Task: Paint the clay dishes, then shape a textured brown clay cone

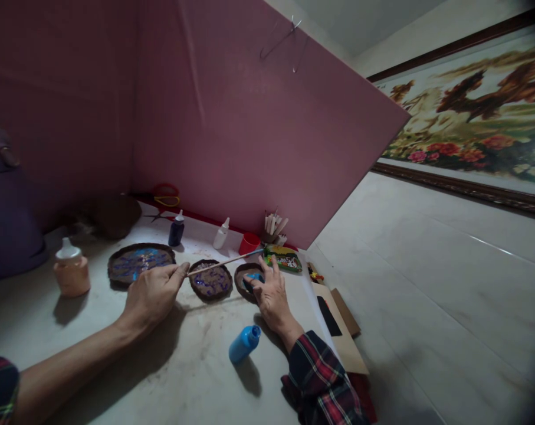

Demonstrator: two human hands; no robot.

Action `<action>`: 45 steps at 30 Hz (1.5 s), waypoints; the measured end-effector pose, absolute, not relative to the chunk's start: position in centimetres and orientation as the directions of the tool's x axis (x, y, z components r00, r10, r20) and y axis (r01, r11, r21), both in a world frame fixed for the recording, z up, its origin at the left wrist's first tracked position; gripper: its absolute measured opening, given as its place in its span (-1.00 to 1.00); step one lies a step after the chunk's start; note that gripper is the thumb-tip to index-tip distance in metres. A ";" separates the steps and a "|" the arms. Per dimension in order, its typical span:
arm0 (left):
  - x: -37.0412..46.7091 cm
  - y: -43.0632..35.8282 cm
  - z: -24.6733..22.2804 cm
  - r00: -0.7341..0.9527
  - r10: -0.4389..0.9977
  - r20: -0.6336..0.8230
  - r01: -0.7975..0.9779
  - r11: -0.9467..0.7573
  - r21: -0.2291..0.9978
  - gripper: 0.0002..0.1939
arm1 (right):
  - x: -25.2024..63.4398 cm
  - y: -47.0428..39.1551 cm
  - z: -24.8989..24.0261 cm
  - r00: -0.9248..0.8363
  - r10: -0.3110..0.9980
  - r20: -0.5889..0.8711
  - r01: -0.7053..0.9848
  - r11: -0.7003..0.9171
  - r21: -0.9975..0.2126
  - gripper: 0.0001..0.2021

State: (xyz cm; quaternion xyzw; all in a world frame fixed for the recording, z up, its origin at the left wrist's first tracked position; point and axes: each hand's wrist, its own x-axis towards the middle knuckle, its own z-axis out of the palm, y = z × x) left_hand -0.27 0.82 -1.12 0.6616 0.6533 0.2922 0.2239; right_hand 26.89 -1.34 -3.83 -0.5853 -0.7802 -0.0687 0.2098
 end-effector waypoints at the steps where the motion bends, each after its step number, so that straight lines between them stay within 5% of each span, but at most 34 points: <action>1: -0.3 0.8 -1.1 -0.023 0.995 0.095 0.735 -0.048 0.677 -0.51 | 26.8 -1.4 -3.8 -0.228 0.890 0.396 0.943 0.303 -0.140 -0.59; 10: -0.1 0.8 -1.0 -0.027 0.995 0.101 0.747 -0.048 0.663 -0.53 | 26.9 -1.3 -3.6 -0.274 0.887 0.373 0.929 0.345 -0.138 -0.59; 17: -0.1 0.7 -0.9 -0.025 0.994 0.104 0.743 -0.051 0.667 -0.53 | 27.5 -1.2 -3.8 -0.276 0.811 0.515 0.887 0.421 -0.188 -0.28; 25: -0.2 0.5 -0.9 0.012 0.991 0.132 0.763 -0.094 0.639 -0.51 | 27.7 -2.0 -3.1 -0.025 0.683 0.730 0.887 0.352 -0.299 -0.25; 30: -0.1 0.5 -1.1 0.028 0.993 0.110 0.788 -0.090 0.609 -0.51 | 27.4 -2.8 -2.6 -0.048 0.602 0.797 0.922 0.334 -0.197 -0.30; 45: 0.2 0.1 -1.2 0.105 0.986 0.129 0.813 -0.160 0.559 -0.53 | 26.1 -3.1 -2.1 -0.244 0.720 0.649 0.955 0.294 0.033 -0.52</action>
